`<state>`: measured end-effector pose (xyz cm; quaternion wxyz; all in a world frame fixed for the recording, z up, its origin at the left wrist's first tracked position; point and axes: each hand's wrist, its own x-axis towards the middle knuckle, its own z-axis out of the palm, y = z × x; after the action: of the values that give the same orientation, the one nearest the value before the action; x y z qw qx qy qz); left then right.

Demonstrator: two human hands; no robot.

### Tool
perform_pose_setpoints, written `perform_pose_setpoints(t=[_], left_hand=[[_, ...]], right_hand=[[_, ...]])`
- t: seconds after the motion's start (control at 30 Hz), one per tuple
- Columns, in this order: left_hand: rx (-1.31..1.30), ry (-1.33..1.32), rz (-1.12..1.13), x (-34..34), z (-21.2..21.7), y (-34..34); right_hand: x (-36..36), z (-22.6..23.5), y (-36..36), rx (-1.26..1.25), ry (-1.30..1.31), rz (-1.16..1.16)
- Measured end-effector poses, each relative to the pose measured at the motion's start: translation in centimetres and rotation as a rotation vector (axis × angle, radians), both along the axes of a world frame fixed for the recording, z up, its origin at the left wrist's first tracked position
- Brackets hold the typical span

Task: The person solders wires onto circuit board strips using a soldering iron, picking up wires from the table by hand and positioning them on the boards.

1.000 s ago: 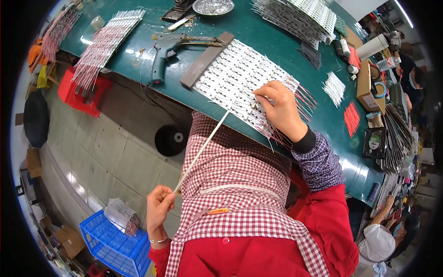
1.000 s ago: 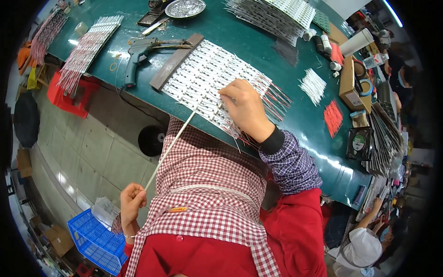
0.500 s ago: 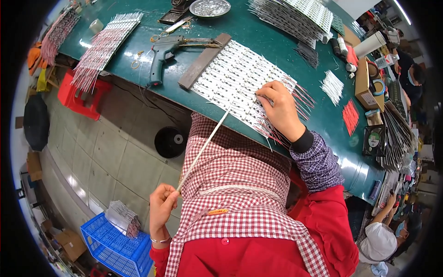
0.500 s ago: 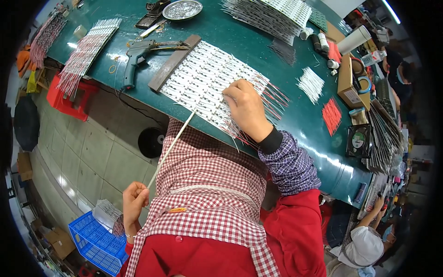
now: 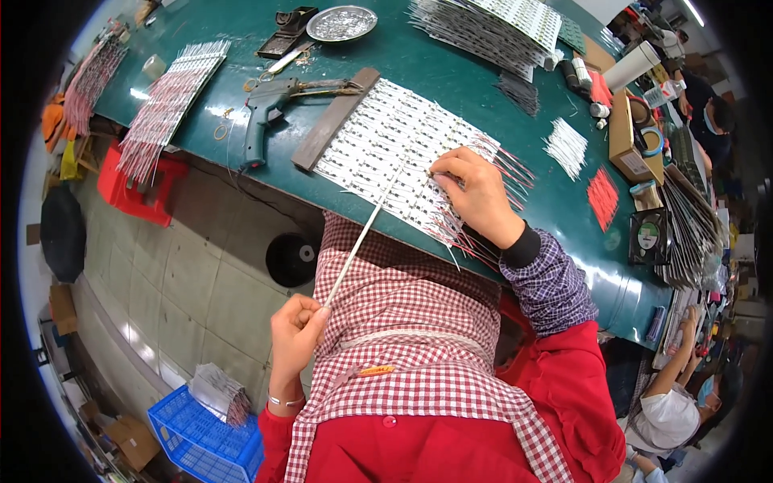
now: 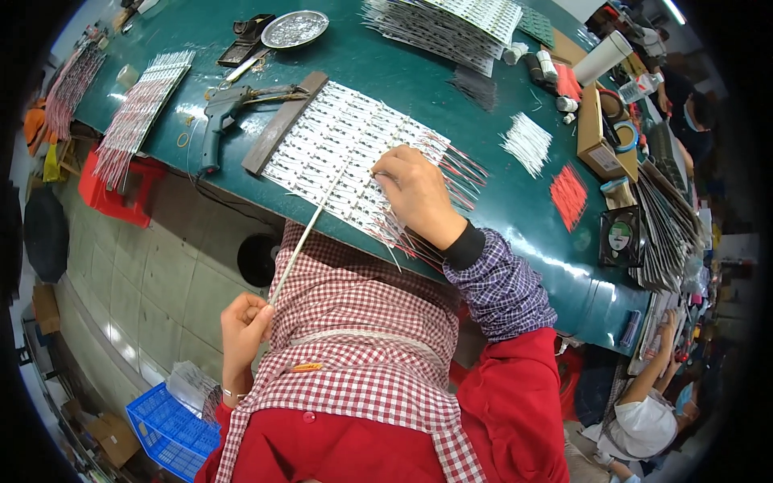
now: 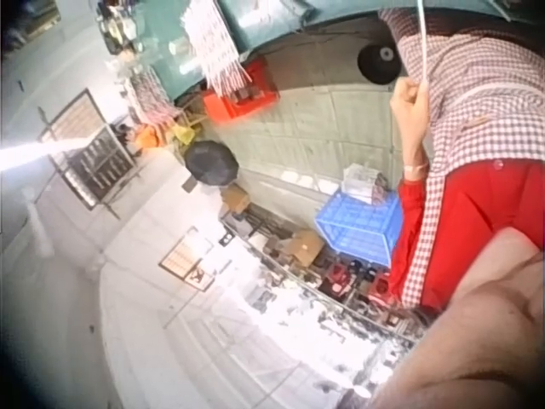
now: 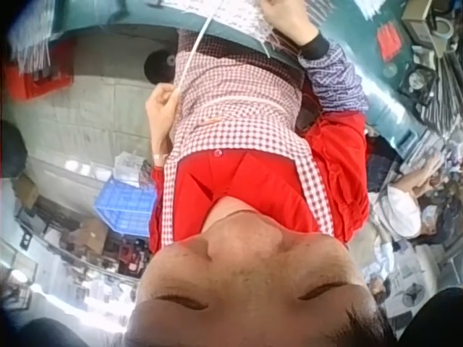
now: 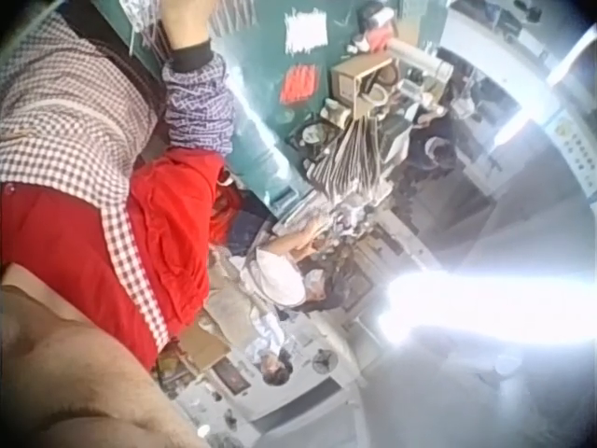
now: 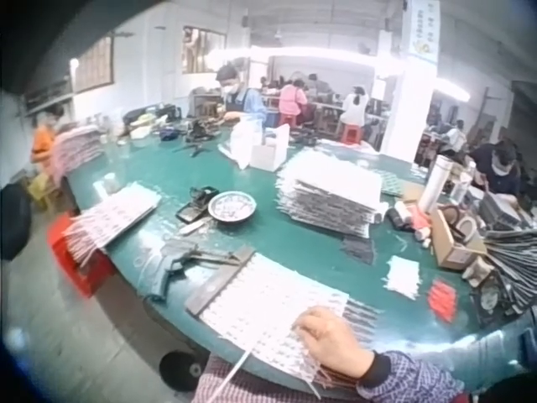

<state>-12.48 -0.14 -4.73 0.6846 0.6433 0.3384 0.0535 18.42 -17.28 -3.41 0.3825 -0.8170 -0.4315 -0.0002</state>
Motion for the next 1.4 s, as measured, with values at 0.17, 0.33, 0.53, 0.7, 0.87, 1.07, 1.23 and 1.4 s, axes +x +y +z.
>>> perform_pose_setpoints(t=[0.17, 0.33, 0.53, 0.7, 0.87, 1.07, 1.23, 1.4], left_hand=[[0.014, -0.059, -0.023, 4.0, -0.2, -0.4], [-0.022, -0.084, -0.027, 7.8, -0.4, -0.4], [0.035, -0.111, -0.027, 11.0, -0.7, -0.7], [0.110, -0.104, -0.022, 11.9, -1.2, -1.3], [0.213, -0.142, 0.026, 12.5, -1.4, -2.0], [0.304, -0.115, -0.023, 13.0, -0.7, -2.2], [0.261, -0.087, -0.011, 13.2, -0.1, -2.4], [0.207, -0.104, 0.019, 13.3, 0.1, -2.9]], right_hand=[[1.0, 0.8, -0.2, -0.052, 0.022, 0.094], [2.7, 1.4, -0.3, -0.086, 0.088, 0.228], [7.0, 1.7, 1.2, 0.029, -0.116, 0.069], [11.7, -0.6, 3.6, -0.055, -0.051, -0.064], [12.7, -1.8, 4.3, -0.071, 0.067, -0.063], [12.0, -2.0, 4.3, 0.014, 0.005, -0.032], [12.7, -1.7, 3.9, -0.024, 0.042, 0.041], [13.1, -1.1, 3.6, -0.129, 0.105, 0.020]])
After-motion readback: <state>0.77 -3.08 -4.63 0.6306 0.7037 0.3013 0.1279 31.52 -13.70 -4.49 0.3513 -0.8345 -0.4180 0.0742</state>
